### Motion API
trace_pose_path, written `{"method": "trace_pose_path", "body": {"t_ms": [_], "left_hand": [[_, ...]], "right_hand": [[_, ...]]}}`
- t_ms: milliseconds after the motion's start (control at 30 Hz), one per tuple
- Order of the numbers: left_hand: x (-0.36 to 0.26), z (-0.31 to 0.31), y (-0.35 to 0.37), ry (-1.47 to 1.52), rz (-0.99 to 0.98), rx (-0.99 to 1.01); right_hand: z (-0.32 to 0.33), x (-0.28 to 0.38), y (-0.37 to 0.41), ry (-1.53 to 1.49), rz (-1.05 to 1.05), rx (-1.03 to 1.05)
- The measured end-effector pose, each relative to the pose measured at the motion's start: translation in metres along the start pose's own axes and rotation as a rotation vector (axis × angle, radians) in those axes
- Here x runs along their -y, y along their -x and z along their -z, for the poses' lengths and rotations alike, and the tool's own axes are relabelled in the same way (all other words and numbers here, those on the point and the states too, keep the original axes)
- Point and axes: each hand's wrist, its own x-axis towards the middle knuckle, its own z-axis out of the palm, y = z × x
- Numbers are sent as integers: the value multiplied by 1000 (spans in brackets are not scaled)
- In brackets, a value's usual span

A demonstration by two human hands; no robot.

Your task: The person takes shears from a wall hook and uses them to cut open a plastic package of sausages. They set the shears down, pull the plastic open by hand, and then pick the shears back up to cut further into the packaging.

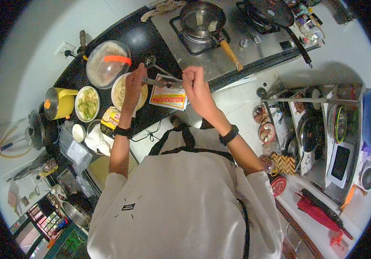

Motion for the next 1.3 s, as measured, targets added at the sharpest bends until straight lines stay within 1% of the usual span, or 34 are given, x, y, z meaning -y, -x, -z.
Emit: {"method": "trace_pose_path", "body": {"t_ms": [67, 167, 267, 333, 400, 467, 567, 667, 700, 767, 833, 867, 900, 967, 1033, 1167, 1200, 1233, 1267, 1300], "left_hand": [[-1, 0, 1, -29, -22, 2], [-4, 0, 0, -108, -50, 27], [-2, 1, 1, -115, -27, 33], [-7, -2, 3, -129, -83, 20], [-8, -3, 3, -117, -68, 22], [-6, -2, 3, -105, -56, 23], [-3, -3, 2, -84, -77, 20], [-4, -5, 2, -107, -87, 14], [-3, -7, 2, -82, -124, 5], [-4, -13, 1, -57, -162, -5], [-9, -18, 1, -166, -152, 27], [-6, -18, 0, -166, -152, 27], [-4, -18, -1, -171, -171, 28], [0, -19, -3, -173, -193, 24], [0, -19, -2, -134, -212, 35], [-1, -15, 0, -234, -162, 35], [-2, -13, -1, -250, -70, 40], [-3, -11, -2, -266, 22, 46], [-1, -11, -3, -266, 21, 46], [3, -12, -4, -124, -37, -1]], "right_hand": [[2, 6, -2, -66, -80, 0], [4, 1, -2, -39, -112, 38], [0, 1, -1, -46, -77, 11], [-2, 3, -1, -49, -61, 8], [-2, 6, -1, -54, -43, 8], [0, 9, -1, -58, -115, 21], [-1, 12, 0, -41, -148, 19], [-5, 15, 1, -47, -110, 16], [-8, 15, 1, -46, -111, 17], [-14, 17, 0, -86, -37, -28], [-18, 25, -5, -68, -2, -14], [-19, 27, -7, -49, 34, -2], [-19, 27, -7, -49, 34, -3], [-19, 26, -8, -94, -59, 10], [-19, 25, -7, -108, -60, 13], [-16, 20, -6, -135, -34, 14], [-16, 16, -6, -134, -33, 14], [-17, 10, -6, -195, -32, 2], [-17, 4, -5, -255, -32, -10], [-15, 1, -3, -255, -31, -11]]}}
